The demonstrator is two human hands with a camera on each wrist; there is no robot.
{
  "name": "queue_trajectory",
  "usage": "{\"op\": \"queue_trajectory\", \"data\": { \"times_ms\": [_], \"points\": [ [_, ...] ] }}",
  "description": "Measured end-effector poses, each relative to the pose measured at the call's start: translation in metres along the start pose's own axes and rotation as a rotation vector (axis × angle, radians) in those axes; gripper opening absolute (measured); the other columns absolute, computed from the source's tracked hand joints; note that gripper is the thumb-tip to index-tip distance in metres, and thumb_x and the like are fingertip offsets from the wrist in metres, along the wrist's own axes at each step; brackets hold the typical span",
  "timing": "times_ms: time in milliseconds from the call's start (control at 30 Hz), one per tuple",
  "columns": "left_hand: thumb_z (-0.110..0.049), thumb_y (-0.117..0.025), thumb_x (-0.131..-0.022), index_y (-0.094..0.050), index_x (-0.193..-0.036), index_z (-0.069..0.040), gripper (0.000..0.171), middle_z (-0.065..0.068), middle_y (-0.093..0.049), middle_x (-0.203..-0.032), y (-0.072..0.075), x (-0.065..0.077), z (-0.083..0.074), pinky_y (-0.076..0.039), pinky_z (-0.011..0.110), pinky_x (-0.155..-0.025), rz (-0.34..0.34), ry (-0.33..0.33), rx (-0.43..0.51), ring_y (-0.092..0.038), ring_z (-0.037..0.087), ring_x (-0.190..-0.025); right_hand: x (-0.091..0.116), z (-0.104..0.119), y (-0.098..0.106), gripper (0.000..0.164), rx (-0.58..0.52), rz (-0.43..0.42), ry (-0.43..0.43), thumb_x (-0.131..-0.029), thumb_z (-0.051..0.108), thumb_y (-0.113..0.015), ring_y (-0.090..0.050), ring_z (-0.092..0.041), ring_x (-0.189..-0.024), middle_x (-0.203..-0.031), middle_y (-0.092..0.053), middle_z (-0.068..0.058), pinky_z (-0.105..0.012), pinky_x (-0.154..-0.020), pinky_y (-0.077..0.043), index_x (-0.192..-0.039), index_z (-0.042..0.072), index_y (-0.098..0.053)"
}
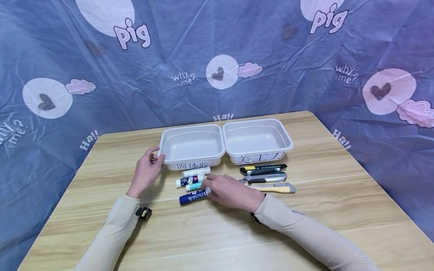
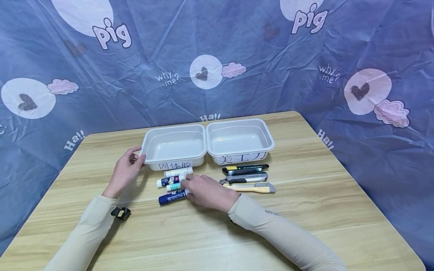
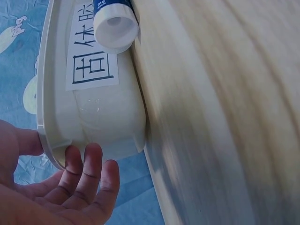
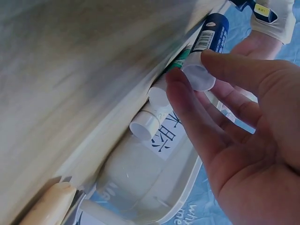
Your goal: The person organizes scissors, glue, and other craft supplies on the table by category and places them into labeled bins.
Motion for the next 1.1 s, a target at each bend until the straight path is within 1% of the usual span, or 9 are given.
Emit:
{"op": "queue_trajectory", "data": {
  "times_ms": [200,367,633,833,1100],
  "points": [
    [-0.023,-0.054,-0.105,-0.048,-0.146,0.001,0.048,0.016,-0.063,-0.101,0.0,0.0,0.0,-0.047,0.022,-0.068,0.003,-0.002,0.004,-0.058,0.021,-0.085,0.0,-0.002,0.0,0.021,-0.027,-0.001,-0.012,-0.092,0.01,-0.076,-0.069,-0.013,-0.089,-0.109,-0.068,-0.004,-0.017,-0.076,-0.054,-0.112,0.011,-0.071],
    [-0.024,-0.054,-0.106,-0.048,-0.147,0.0,0.048,0.015,-0.062,-0.101,0.0,0.0,0.0,-0.047,0.023,-0.068,0.005,0.002,0.004,-0.057,0.02,-0.085,0.001,-0.002,0.003,0.02,-0.038,-0.016,-0.012,-0.092,0.01,-0.075,-0.068,-0.012,-0.088,-0.108,-0.067,-0.002,-0.016,-0.075,-0.054,-0.112,0.011,-0.07],
    [-0.025,-0.054,-0.105,-0.049,-0.146,0.0,0.048,0.016,-0.062,-0.1,0.0,0.0,0.001,-0.048,0.024,-0.069,0.001,-0.011,0.006,-0.058,0.021,-0.085,0.001,-0.001,0.013,0.021,0.004,-0.077,0.011,-0.091,0.009,-0.076,-0.065,-0.009,-0.081,-0.105,-0.066,-0.001,-0.015,-0.07,-0.052,-0.11,0.011,-0.069],
    [-0.025,-0.054,-0.105,-0.049,-0.145,0.001,0.048,0.016,-0.063,-0.1,0.0,0.0,0.0,-0.047,0.024,-0.069,-0.002,-0.022,0.001,-0.057,0.021,-0.084,0.001,-0.003,0.023,0.019,0.034,-0.134,0.018,-0.091,0.009,-0.076,-0.065,-0.009,-0.082,-0.104,-0.066,-0.001,-0.014,-0.07,-0.052,-0.109,0.011,-0.069],
    [-0.025,-0.054,-0.105,-0.049,-0.146,0.001,0.048,0.015,-0.061,-0.099,0.0,0.0,0.001,-0.047,0.025,-0.069,-0.004,-0.017,-0.004,-0.057,0.02,-0.083,0.003,-0.008,0.036,0.013,0.019,-0.204,0.017,-0.094,0.01,-0.072,-0.065,-0.008,-0.079,-0.103,-0.064,0.0,-0.018,-0.067,-0.053,-0.107,0.012,-0.069]
  ]
}}
Point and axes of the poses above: each hand's wrist, its own x-axis away from the middle knuckle, its own y-axis out of the back of the hand, z = x × y, the point moved 10 cm from there along -x, towards the middle knuckle
